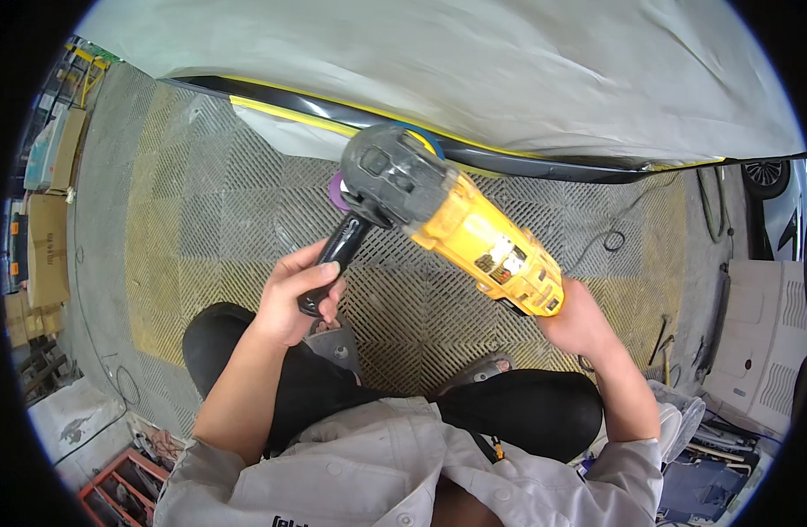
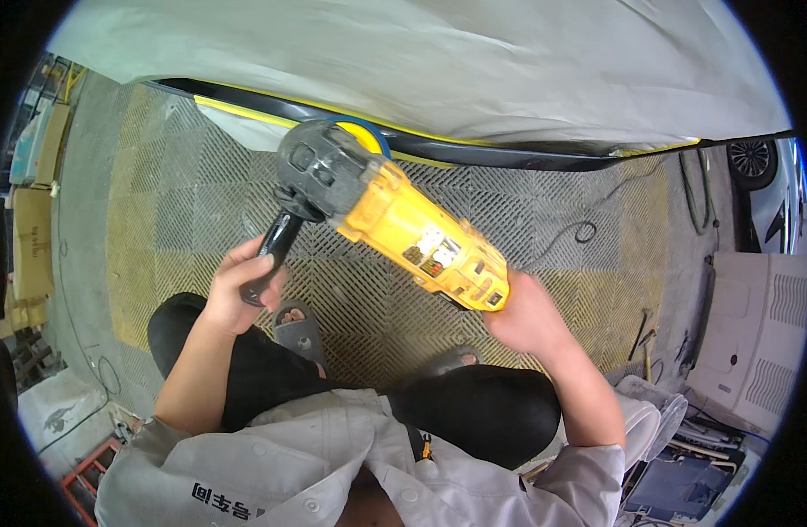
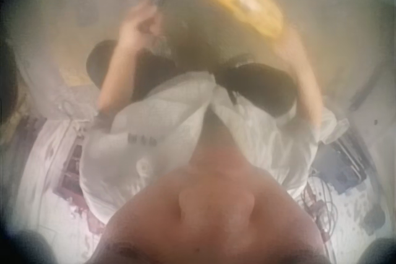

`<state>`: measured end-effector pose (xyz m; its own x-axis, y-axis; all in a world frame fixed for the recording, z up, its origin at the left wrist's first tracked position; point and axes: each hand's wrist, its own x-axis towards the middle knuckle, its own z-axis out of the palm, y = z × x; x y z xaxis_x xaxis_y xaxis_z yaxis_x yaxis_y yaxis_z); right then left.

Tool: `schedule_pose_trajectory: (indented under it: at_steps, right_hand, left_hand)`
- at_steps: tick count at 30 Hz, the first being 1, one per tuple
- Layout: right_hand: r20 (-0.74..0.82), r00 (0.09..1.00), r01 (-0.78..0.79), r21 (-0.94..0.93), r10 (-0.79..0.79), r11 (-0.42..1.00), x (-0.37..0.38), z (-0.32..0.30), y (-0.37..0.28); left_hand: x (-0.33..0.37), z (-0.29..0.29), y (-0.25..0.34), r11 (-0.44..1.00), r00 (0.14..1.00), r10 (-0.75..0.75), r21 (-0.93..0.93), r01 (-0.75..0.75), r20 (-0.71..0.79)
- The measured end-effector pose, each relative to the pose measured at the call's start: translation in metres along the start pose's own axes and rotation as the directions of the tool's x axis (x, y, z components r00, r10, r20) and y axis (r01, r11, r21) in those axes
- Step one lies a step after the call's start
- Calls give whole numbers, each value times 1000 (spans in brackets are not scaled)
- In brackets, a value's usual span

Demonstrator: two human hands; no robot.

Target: The person uses a yellow electric polisher with a blue pad to polish the black car bumper. They repeatedly apply a purple liquid compound from a bottle onto the bumper and continue polishing the surface.

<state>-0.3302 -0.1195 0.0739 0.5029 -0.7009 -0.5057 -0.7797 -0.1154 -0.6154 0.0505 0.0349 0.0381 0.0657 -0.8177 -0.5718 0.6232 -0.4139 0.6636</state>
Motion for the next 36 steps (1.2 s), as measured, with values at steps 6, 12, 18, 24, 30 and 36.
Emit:
schedule_pose_trajectory:
  at_steps: [6,12,18,24,30,36]
  right_hand:
    - [-9,1000,11,-61,-11,998,22,3,-39]
    - [-70,995,64,-43,-67,997,8,3,-23]
    - [-134,990,-48,28,51,998,-35,2,20]
    - [-202,976,-68,99,87,993,-62,2,60]
    - [-202,975,-74,97,92,993,-82,-5,97]
    - [-229,972,-22,138,54,990,-97,-12,135]
  left_hand:
    - [1,-34,16,993,993,85,-77,-92,-86]
    - [3,-25,4,999,998,42,1,-42,-54]
    - [11,8,-16,998,994,-55,17,54,95]
    - [22,37,-42,995,979,-84,65,73,187]
    - [33,68,-66,989,965,-67,147,31,253]
    - [38,107,-81,987,959,-48,163,2,280]
